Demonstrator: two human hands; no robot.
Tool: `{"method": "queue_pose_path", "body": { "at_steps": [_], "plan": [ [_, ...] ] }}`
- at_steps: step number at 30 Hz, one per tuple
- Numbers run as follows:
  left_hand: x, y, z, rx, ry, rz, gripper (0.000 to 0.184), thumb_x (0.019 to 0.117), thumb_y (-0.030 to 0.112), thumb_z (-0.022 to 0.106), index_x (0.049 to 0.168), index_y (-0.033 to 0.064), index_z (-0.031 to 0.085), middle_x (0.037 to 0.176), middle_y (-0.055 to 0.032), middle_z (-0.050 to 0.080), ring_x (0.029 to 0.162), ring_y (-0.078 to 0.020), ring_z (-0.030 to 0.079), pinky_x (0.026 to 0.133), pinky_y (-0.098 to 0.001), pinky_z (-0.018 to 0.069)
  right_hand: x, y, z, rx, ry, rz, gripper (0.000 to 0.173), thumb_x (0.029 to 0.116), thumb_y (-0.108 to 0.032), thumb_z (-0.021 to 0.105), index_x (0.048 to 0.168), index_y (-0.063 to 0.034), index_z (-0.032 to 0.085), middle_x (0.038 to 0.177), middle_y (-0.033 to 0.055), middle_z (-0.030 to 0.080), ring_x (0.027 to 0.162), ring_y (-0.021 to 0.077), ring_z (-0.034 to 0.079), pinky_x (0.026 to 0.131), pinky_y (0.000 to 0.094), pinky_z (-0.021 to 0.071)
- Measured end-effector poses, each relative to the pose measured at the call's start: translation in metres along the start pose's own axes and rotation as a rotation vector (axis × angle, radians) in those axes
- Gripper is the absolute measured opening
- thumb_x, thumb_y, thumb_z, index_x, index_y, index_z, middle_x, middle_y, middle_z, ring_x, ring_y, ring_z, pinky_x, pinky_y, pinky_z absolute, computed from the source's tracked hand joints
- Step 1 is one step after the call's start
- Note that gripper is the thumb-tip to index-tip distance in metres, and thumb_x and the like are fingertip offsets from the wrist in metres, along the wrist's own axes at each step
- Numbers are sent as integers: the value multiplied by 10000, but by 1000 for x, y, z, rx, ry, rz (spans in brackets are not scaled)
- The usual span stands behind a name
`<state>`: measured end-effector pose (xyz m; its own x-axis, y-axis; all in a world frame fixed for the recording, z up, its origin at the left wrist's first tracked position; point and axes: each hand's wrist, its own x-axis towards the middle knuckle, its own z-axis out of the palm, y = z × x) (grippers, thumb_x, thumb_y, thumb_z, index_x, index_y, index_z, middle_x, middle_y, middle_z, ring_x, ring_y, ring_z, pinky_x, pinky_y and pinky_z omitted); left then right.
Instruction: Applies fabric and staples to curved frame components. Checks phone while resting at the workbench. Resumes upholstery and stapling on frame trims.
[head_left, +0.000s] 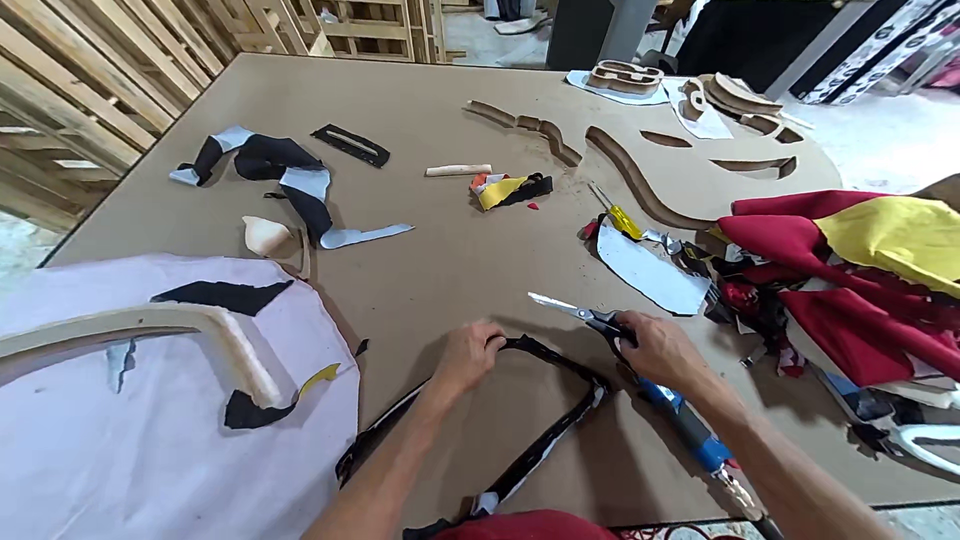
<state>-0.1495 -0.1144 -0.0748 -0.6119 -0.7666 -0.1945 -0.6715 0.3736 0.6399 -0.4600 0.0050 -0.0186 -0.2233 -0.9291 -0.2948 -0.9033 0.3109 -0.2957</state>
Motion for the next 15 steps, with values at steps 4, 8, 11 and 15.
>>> {"method": "queue_pose_path", "body": {
  "at_steps": [4, 8, 11, 15],
  "plan": [
    [-5, -5, 12, -48, 149, 30, 167, 994, 241, 666, 1033, 136, 789, 981, -35, 711, 906, -177, 690, 858, -415, 581, -4, 1, 0, -219, -34, -170, 356, 775, -300, 752, 1102, -168, 698, 1023, 35, 680, 904, 235, 677, 713, 486, 561],
    [-5, -15, 24, -55, 270, 131, 145, 980, 210, 669, 999, 141, 795, 979, -16, 700, 940, -155, 675, 879, -385, 578, 7, -21, 9, -328, -123, -205, 409, 786, -379, 747, 1122, -153, 688, 1062, 52, 670, 964, 257, 670, 721, 487, 551],
    [-5, -16, 30, -67, 339, 179, 135, 964, 207, 684, 965, 147, 804, 950, -7, 690, 934, -144, 667, 858, -356, 579, 20, -32, 18, -330, -136, -267, 384, 799, -386, 728, 1105, -159, 685, 1051, 41, 667, 954, 243, 667, 717, 472, 550],
    [-7, -12, 34, -79, 372, 187, 130, 954, 213, 689, 941, 167, 810, 932, 8, 682, 940, -139, 649, 854, -342, 565, 33, -41, 22, -365, -153, -359, 389, 796, -393, 723, 1102, -157, 681, 1043, 37, 667, 946, 238, 667, 714, 461, 549]
  ]
}}
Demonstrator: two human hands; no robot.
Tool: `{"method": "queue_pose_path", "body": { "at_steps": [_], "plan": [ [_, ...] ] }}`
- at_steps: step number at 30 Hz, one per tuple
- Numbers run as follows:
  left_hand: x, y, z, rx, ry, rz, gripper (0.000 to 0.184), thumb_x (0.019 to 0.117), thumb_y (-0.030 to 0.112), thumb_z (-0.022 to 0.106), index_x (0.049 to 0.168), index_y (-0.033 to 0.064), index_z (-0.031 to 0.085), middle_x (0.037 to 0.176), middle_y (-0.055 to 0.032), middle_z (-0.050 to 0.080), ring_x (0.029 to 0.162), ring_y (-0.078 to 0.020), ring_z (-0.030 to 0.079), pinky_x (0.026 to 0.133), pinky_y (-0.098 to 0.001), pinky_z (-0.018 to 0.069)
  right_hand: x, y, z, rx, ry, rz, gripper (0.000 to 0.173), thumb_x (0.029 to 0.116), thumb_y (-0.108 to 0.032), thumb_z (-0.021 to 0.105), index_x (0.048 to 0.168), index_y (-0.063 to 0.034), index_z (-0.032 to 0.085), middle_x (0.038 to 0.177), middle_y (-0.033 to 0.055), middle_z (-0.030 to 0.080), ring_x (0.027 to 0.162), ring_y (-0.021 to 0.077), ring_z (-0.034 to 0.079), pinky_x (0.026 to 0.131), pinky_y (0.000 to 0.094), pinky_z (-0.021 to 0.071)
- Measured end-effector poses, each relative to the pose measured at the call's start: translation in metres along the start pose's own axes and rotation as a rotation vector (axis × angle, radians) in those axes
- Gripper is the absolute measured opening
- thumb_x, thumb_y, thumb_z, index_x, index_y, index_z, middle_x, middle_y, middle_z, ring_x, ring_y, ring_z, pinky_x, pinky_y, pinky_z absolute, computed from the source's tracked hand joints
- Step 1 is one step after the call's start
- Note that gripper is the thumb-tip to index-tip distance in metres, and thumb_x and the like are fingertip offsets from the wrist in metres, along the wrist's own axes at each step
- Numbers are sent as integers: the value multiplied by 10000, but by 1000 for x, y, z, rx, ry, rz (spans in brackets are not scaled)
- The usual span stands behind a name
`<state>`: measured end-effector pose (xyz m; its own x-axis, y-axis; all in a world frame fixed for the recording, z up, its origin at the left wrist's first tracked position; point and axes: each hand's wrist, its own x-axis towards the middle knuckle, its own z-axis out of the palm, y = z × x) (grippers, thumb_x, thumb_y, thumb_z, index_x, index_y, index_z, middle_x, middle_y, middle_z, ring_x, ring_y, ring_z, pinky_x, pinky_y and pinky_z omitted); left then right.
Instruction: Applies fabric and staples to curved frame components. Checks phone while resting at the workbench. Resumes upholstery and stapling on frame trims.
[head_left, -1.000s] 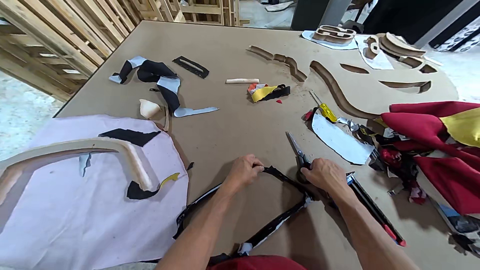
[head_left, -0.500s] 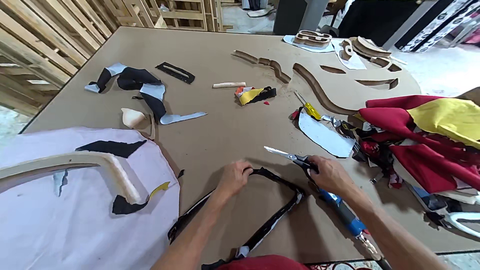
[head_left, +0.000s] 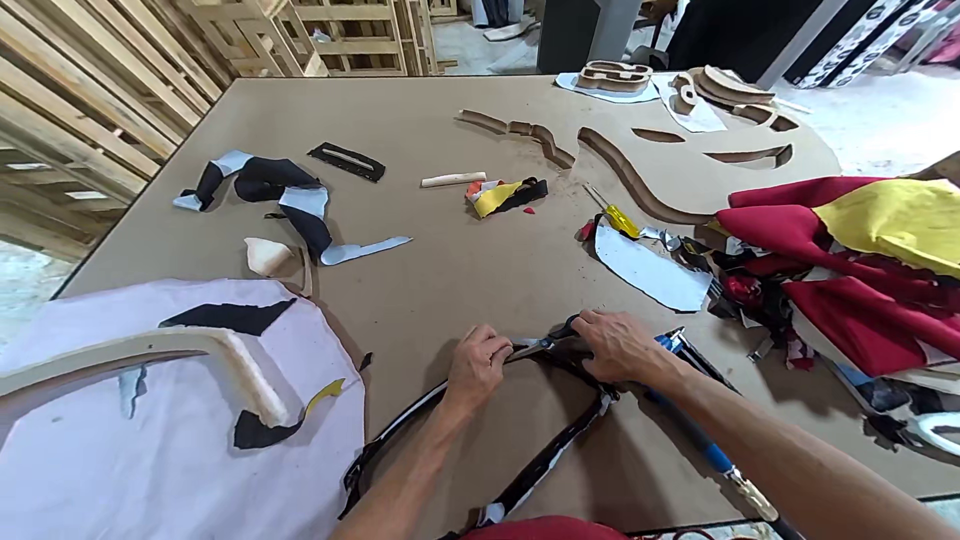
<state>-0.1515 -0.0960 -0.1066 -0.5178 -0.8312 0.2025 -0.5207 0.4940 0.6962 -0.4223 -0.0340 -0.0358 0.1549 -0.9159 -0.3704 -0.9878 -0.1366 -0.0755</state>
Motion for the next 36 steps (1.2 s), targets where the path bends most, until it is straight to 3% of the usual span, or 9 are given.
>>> {"method": "queue_pose_path", "body": {
  "at_steps": [7, 13, 21, 30, 36],
  "plan": [
    [1, 5, 5, 35, 14, 41, 146, 959, 215, 673, 942, 171, 810, 911, 8, 679, 936, -163, 640, 857, -358, 549, 8, 14, 0, -52, -9, -163, 360, 801, -388, 728, 1053, -136, 678, 983, 47, 676, 886, 244, 676, 699, 467, 545],
    [7, 8, 5, -2, -12, 14, 121, 945, 200, 692, 951, 162, 807, 909, 11, 675, 937, -148, 641, 881, -364, 551, 0, 43, -17, -87, 33, -138, 384, 765, -420, 744, 1032, -149, 689, 942, 25, 675, 841, 218, 675, 672, 447, 547],
    [12, 13, 10, -24, -51, 8, 134, 949, 215, 679, 940, 177, 808, 906, 22, 659, 932, -146, 627, 861, -373, 540, 8, 23, -7, -90, -8, -165, 400, 773, -419, 752, 1024, -120, 667, 959, 56, 664, 844, 247, 673, 641, 456, 536],
    [12, 13, 12, -25, -32, 24, 129, 946, 219, 682, 940, 183, 806, 898, 38, 653, 909, -128, 620, 849, -363, 536, -7, 49, -15, -131, 58, -144, 394, 758, -434, 753, 1005, -135, 681, 917, 34, 668, 805, 226, 671, 613, 438, 527],
    [15, 29, 21, -51, -27, 78, 142, 949, 234, 677, 938, 187, 810, 904, 39, 656, 921, -129, 621, 878, -372, 526, -4, 25, -11, -105, 33, -153, 390, 776, -407, 761, 1035, -129, 673, 949, 45, 672, 832, 242, 676, 624, 446, 531]
  ]
}}
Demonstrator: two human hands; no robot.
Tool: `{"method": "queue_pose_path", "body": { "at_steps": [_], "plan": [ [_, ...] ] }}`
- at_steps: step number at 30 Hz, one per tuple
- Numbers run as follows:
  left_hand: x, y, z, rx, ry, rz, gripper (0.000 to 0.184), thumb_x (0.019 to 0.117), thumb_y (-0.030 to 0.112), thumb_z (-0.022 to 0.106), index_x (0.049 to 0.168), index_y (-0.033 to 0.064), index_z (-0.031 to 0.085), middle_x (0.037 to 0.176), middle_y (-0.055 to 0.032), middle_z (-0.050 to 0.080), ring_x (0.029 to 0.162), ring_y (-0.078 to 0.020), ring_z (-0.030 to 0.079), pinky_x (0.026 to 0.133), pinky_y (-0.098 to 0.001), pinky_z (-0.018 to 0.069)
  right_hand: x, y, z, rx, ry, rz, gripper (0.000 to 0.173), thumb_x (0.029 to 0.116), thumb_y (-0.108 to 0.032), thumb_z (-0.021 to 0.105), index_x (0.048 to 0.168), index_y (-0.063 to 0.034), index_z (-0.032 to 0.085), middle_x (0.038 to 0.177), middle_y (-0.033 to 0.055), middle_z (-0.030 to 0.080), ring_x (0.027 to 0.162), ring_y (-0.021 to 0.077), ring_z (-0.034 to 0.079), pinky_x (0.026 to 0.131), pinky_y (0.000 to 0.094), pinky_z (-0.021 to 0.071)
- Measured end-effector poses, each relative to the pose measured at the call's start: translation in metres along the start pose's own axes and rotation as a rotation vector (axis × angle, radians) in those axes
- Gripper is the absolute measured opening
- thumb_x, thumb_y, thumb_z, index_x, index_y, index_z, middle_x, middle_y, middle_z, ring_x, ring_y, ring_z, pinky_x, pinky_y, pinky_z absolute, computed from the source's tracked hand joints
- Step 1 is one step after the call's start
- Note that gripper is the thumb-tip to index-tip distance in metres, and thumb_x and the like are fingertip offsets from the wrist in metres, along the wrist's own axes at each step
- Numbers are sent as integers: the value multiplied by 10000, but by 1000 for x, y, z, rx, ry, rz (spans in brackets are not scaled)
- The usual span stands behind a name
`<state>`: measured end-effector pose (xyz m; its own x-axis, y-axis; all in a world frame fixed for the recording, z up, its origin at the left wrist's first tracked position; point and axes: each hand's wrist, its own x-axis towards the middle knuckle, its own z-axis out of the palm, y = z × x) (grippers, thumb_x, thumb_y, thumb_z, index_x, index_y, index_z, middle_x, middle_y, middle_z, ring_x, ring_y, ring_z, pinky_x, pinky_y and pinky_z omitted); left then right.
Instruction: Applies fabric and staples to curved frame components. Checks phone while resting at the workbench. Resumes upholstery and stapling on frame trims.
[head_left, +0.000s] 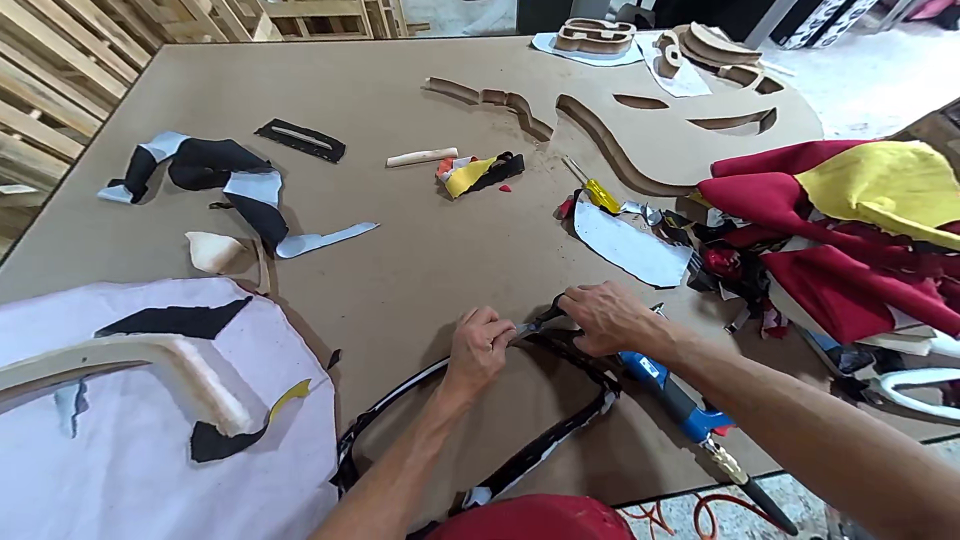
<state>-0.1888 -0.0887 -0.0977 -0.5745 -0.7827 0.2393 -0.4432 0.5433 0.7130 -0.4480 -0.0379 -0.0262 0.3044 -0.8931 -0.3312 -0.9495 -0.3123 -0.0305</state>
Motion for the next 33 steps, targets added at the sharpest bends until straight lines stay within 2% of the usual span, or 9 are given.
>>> {"method": "queue_pose_path", "body": {
  "at_steps": [8, 13, 19, 22, 25, 28, 29, 31, 33],
  "plan": [
    [-1, 3, 9, 72, -42, 76, 152, 959, 237, 663, 934, 176, 800, 913, 18, 688, 951, -162, 635, 981, -462, 465, -7, 4, 16, 16, 24, -64, 205, 858, -280, 730, 950, -104, 681, 841, 61, 663, 722, 250, 669, 599, 453, 533],
    [1, 6, 10, 78, -63, 63, 145, 956, 209, 656, 913, 155, 783, 906, 5, 669, 923, -164, 632, 954, -450, 478, -11, -3, 13, -9, -47, 14, 350, 820, -402, 719, 1031, -129, 659, 942, 49, 654, 814, 243, 668, 617, 443, 527],
    [-4, 5, 14, 93, -12, 94, 146, 955, 205, 650, 908, 160, 781, 876, 16, 663, 919, -154, 631, 986, -445, 459, -17, -3, 18, 28, -103, -7, 249, 924, -350, 637, 994, -112, 658, 869, 63, 665, 764, 254, 671, 638, 456, 523],
    [-3, 4, 13, 98, -19, 104, 148, 954, 204, 651, 910, 158, 784, 881, 11, 670, 918, -159, 636, 991, -461, 458, -16, -2, 18, 12, -76, -32, 218, 917, -312, 653, 981, -104, 665, 854, 65, 663, 733, 253, 668, 610, 447, 519],
    [-2, 7, 11, 125, 27, 117, 158, 965, 230, 650, 937, 160, 788, 905, 8, 675, 914, -165, 635, 977, -470, 454, -13, 0, 12, 33, -92, 35, 336, 861, -351, 728, 1067, -98, 649, 971, 83, 667, 830, 276, 675, 666, 473, 537],
    [-12, 28, 10, 204, 115, 211, 232, 1004, 272, 580, 986, 142, 772, 1008, -34, 710, 1003, -203, 664, 991, -484, 483, -9, 19, 8, 183, -98, 185, 528, 799, -379, 784, 1223, -99, 639, 1134, 115, 650, 985, 304, 665, 762, 514, 553],
    [-20, 43, 11, 202, 33, 231, 263, 1009, 305, 564, 986, 144, 770, 1016, -35, 726, 1018, -202, 682, 970, -470, 521, -8, 27, 6, 259, -101, 238, 607, 800, -396, 798, 1303, -105, 621, 1205, 123, 636, 1042, 309, 659, 811, 530, 562],
    [-33, 77, 19, 163, -333, 161, 387, 1016, 449, 550, 1056, 132, 768, 1080, -52, 743, 1071, -216, 697, 969, -452, 553, -5, 39, 4, 437, -41, 285, 672, 827, -378, 815, 1396, -102, 588, 1312, 142, 614, 1116, 315, 649, 914, 553, 551],
    [-36, 98, 37, 136, -658, 53, 510, 981, 522, 577, 1195, 78, 711, 1216, -119, 693, 1159, -281, 659, 1010, -479, 524, -5, 39, 2, 553, 163, 290, 485, 892, -253, 757, 1335, -103, 632, 1330, 128, 626, 1151, 290, 652, 963, 532, 549]
  ]
}}
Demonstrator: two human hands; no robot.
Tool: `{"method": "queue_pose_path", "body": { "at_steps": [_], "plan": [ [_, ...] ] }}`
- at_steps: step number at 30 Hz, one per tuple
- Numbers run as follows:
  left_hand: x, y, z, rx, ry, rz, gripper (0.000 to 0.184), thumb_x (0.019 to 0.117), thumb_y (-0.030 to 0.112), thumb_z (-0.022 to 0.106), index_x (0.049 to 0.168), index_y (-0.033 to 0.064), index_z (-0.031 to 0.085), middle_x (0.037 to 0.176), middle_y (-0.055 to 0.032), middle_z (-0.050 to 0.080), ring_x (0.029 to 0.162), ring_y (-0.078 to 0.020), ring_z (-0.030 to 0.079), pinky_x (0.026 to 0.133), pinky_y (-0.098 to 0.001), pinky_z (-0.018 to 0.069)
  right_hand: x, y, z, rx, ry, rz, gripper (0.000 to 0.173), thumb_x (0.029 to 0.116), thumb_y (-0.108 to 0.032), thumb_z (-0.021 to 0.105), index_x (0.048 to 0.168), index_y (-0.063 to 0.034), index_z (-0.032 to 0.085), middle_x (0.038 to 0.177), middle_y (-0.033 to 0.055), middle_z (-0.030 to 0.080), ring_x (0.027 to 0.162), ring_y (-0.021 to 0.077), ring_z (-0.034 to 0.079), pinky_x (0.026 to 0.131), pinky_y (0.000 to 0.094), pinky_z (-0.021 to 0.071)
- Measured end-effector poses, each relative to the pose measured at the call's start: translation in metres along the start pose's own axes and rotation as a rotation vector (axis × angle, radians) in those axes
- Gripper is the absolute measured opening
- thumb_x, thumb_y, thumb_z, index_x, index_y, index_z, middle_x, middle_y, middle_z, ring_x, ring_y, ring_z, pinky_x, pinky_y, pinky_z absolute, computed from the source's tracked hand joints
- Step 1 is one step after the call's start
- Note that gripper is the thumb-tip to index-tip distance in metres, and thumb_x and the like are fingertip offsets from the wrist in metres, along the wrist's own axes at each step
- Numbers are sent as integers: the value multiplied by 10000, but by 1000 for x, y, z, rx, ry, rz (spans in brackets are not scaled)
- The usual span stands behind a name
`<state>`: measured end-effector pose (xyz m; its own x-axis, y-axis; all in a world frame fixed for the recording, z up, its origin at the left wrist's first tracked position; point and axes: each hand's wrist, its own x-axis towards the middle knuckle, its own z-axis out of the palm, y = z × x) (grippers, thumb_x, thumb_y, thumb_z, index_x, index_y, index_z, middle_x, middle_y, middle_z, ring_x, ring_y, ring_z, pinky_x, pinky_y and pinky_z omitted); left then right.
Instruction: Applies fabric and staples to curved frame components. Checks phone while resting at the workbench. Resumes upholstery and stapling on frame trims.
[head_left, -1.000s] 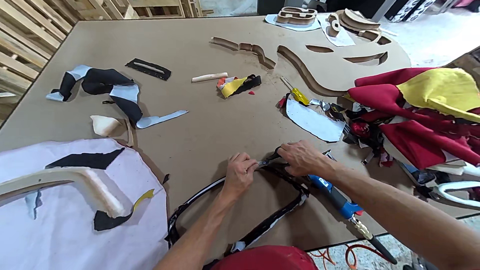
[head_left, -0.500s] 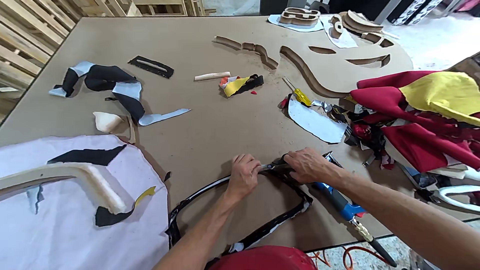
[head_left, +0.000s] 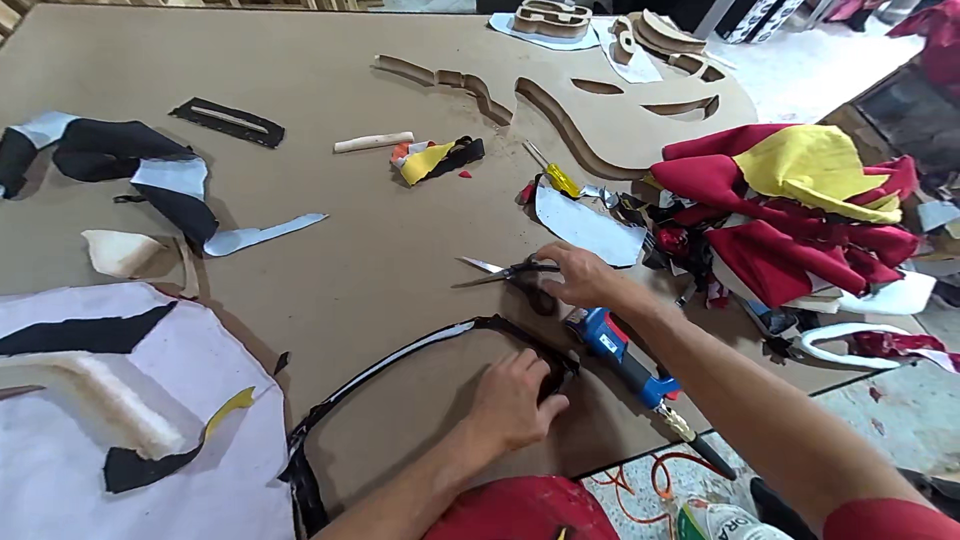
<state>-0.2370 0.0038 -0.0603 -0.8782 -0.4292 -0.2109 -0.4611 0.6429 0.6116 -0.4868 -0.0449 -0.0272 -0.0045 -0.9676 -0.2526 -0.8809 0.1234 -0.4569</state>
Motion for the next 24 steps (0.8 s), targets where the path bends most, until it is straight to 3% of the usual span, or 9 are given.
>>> {"method": "queue_pose_path", "body": {
  "at_steps": [3, 6, 8, 11, 13, 15, 18, 21, 24],
  "plan": [
    [10, 18, 19, 51, -80, 10, 421, 994, 345, 600, 1261, 25, 661, 1301, -191, 649, 1202, -342, 641, 1018, -495, 518, -26, -9, 2, 124, 278, 1, 358, 930, -199, 707, 1275, -111, 671, 1312, 98, 641, 1146, 237, 663, 939, 467, 580],
    [11, 24, 27, 93, 17, 4, 286, 985, 201, 557, 1141, 10, 703, 1150, -180, 700, 1090, -323, 691, 930, -464, 567, -84, -4, 21, 118, 388, 170, 336, 963, -242, 687, 1270, -106, 673, 1264, 115, 659, 1059, 265, 685, 862, 513, 586],
    [7, 27, 25, 61, 32, -55, 292, 993, 199, 535, 1148, 17, 702, 1114, -162, 707, 1048, -310, 702, 887, -454, 579, -125, 7, 50, 88, 486, 295, 325, 949, -239, 699, 1242, -99, 689, 1216, 115, 665, 999, 273, 689, 828, 526, 591],
    [3, 40, -1, -150, -88, -240, 355, 1048, 255, 475, 1311, 80, 636, 1262, -121, 678, 1128, -267, 679, 966, -461, 545, -180, 13, 87, 117, 596, 447, 338, 949, -270, 668, 1228, -81, 699, 1208, 139, 679, 1063, 316, 684, 878, 563, 576],
    [-4, 50, -19, -278, -19, -254, 356, 1046, 271, 494, 1317, 98, 647, 1219, -95, 703, 1107, -225, 685, 990, -436, 539, -202, 11, 102, 117, 646, 466, 367, 936, -304, 638, 1205, -66, 710, 1195, 150, 689, 1064, 331, 686, 862, 574, 575],
    [-13, 63, -40, -360, 131, -193, 349, 1034, 272, 528, 1289, 94, 686, 1095, -69, 731, 967, -173, 699, 898, -374, 572, -210, 7, 105, 106, 624, 443, 450, 898, -353, 664, 1246, -70, 697, 1260, 160, 672, 1119, 355, 672, 878, 589, 569],
    [-29, 84, -94, -587, 310, -11, 274, 1020, 242, 578, 1213, 110, 722, 887, 12, 709, 678, -73, 637, 618, -253, 561, -203, 2, 100, 86, 508, 439, 638, 832, -369, 781, 1379, -84, 616, 1338, 189, 630, 1185, 400, 637, 937, 607, 543],
    [-59, 106, -172, -726, 445, 247, 255, 1055, 226, 543, 1229, 134, 704, 925, 3, 720, 710, -77, 656, 640, -233, 577, -192, 3, 99, 53, 482, 455, 622, 832, -272, 794, 1378, -50, 594, 1313, 208, 642, 1191, 414, 632, 974, 586, 527],
    [-88, 120, -235, -867, 751, 435, 286, 1083, 233, 463, 1275, 164, 664, 992, 23, 705, 751, -55, 656, 683, -212, 588, -194, 5, 100, 61, 485, 460, 614, 820, -236, 790, 1367, -37, 596, 1301, 215, 649, 1200, 422, 627, 975, 598, 523]
  ]
}}
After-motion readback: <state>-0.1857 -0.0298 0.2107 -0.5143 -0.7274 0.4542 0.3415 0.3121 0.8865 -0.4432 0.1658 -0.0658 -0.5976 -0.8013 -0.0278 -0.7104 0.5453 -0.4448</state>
